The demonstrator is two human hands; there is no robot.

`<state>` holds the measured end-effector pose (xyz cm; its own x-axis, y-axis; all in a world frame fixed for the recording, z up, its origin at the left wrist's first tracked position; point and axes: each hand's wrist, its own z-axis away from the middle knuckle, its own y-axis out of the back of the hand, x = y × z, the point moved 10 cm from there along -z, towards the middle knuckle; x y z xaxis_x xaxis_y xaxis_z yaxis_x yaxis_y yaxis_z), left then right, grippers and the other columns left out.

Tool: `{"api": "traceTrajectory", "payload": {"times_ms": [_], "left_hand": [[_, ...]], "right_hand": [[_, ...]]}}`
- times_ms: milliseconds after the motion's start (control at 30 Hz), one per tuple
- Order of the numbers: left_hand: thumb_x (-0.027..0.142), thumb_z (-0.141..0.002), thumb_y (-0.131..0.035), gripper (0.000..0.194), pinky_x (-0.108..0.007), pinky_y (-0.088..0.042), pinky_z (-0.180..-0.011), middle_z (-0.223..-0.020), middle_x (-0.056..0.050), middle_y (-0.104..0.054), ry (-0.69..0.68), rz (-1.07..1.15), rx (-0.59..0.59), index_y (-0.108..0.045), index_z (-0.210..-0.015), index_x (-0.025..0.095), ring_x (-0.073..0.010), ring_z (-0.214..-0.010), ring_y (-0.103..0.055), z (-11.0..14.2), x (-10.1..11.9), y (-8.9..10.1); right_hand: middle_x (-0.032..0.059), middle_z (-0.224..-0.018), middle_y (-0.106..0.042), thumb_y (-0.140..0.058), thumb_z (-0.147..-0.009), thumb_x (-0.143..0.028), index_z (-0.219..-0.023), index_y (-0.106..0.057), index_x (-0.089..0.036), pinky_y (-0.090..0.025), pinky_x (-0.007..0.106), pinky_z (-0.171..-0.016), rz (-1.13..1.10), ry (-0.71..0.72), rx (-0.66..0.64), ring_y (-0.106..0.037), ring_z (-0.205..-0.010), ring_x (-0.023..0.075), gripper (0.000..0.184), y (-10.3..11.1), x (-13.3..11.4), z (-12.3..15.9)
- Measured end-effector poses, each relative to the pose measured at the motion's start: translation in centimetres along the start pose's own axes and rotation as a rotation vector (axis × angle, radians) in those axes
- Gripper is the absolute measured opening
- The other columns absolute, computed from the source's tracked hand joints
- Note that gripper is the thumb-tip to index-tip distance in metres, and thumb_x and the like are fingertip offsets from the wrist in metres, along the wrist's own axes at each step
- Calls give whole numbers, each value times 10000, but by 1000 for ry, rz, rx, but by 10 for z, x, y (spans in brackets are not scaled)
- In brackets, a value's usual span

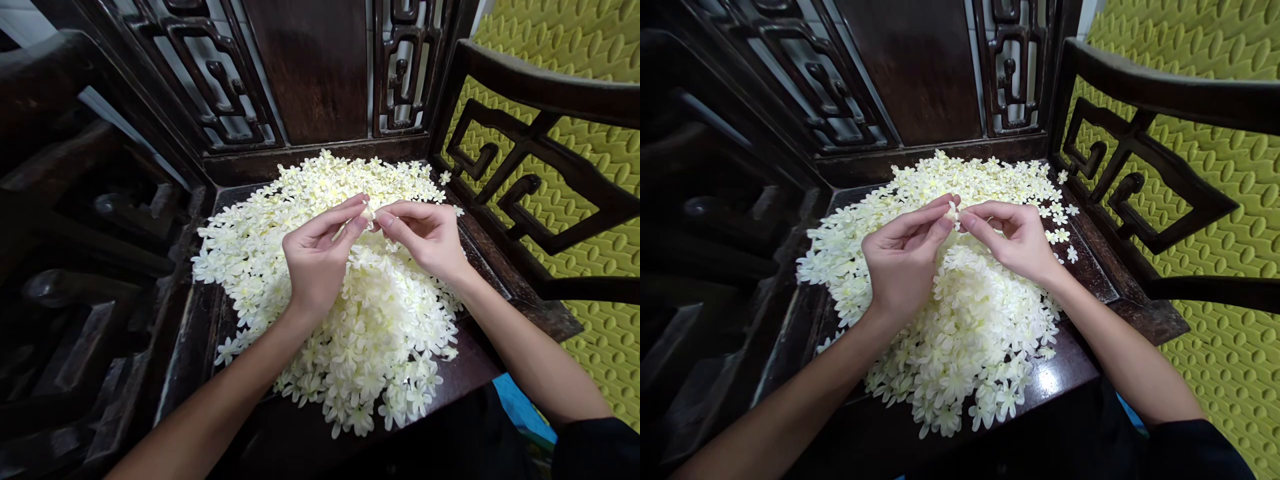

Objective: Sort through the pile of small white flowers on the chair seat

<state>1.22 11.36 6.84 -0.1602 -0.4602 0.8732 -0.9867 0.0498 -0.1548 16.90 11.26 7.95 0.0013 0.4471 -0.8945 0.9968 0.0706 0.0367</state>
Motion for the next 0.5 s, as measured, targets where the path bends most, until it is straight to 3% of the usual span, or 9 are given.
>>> {"api": "traceTrajectory", "payload": {"times_ms": [500], "left_hand": [[325,-893,-749,165,-451,-599,-1059,-1208,-65,-768,135,72,-38,-775,-1024,227,-256,-1174,-724,2,-15,-6]], "right_hand": [[39,-796,-775,-825,-821,-402,-861,-803,-178,-613,276,-720,-30,-33,14,-701,-705,135,229,0,2,-1]]}}
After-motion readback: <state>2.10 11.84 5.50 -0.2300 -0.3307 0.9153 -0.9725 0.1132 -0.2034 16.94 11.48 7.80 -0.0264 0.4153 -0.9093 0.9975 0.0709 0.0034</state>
